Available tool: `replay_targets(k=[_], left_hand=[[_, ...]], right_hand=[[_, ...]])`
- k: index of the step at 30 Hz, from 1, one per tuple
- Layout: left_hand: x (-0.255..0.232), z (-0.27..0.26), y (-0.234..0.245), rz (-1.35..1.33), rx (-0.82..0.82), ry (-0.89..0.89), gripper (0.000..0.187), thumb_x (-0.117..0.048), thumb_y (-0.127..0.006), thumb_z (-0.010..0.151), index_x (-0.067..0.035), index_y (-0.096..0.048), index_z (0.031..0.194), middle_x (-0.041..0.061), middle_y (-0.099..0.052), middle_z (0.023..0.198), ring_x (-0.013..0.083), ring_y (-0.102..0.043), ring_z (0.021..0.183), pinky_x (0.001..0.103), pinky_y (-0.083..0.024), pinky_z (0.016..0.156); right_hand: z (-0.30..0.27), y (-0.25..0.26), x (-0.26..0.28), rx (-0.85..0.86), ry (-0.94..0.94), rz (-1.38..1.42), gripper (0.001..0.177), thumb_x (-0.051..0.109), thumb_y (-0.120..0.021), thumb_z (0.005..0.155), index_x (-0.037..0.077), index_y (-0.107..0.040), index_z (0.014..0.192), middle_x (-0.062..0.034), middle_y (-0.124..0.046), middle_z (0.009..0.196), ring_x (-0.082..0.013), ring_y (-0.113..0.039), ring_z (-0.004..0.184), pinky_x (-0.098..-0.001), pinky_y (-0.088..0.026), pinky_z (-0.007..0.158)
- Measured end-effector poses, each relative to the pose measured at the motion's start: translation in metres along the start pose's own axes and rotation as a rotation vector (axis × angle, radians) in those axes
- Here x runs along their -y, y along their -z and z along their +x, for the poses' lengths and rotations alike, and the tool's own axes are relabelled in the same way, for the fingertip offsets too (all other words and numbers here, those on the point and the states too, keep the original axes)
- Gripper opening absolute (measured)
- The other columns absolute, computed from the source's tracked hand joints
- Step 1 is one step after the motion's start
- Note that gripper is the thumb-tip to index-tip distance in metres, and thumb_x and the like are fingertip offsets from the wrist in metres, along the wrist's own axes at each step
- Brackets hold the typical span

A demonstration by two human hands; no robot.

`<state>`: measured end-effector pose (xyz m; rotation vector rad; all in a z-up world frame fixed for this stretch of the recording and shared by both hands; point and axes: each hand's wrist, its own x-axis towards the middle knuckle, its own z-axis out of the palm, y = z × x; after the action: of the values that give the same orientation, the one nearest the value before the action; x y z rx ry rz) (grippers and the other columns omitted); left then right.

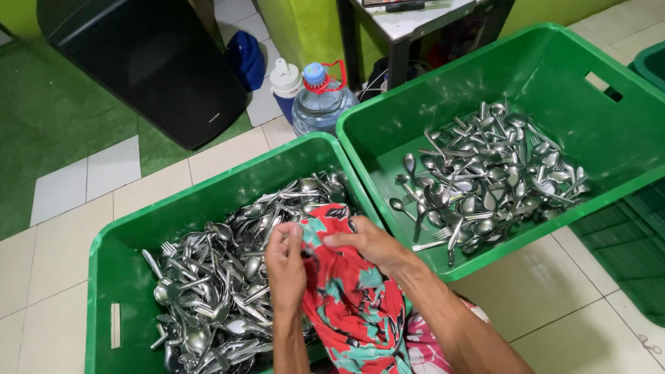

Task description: Wipe each metal spoon and fork with a cloth and transfer them from one crate to another.

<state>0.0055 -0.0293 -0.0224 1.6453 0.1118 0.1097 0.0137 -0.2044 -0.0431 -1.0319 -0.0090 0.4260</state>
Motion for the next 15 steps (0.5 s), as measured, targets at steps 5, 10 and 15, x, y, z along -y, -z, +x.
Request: replay_targets(k=[5,10,15], left_hand=[[0.009,0.003,-0.009,0.049,0.011,-0.031,0.021,-0.02,-0.052,0.102,-0.004,-0.062,0.11,0.006,-0.067,0.083,0.0103,-0.052,0.064,0.025,-0.043,0.056],[0.04,0.018,-0.013,-0.238,0.009,0.077,0.015,-0.015,-0.056,0.104,-0.002,-0.06,0.111,0.012,-0.072,0.092,0.0157,-0.066,0.077,0.026,-0.058,0.068],[-0.005,0.001,-0.006,0.257,0.049,0.065,0.027,-0.017,-0.053,0.103,0.001,-0.059,0.122,0.025,-0.071,0.114,0.0316,-0.073,0.093,0.038,-0.063,0.071]], right_hand=[[0.008,0.003,-0.012,-0.156,0.309,-0.374,0.039,0.003,-0.064,0.085,0.0,-0.061,0.123,-0.0056,-0.07,0.1,-0.0146,-0.067,0.089,-0.0255,-0.053,0.086],[0.01,0.033,-0.022,0.03,0.156,-0.274,0.047,0.005,-0.083,0.079,0.001,-0.07,0.125,-0.0118,-0.075,0.117,-0.0197,-0.067,0.106,-0.043,-0.056,0.097],[0.017,0.057,-0.033,-0.352,0.22,-0.689,0.032,0.01,-0.075,0.084,0.002,-0.07,0.115,-0.0157,-0.075,0.105,-0.0276,-0.07,0.103,-0.0467,-0.052,0.094]])
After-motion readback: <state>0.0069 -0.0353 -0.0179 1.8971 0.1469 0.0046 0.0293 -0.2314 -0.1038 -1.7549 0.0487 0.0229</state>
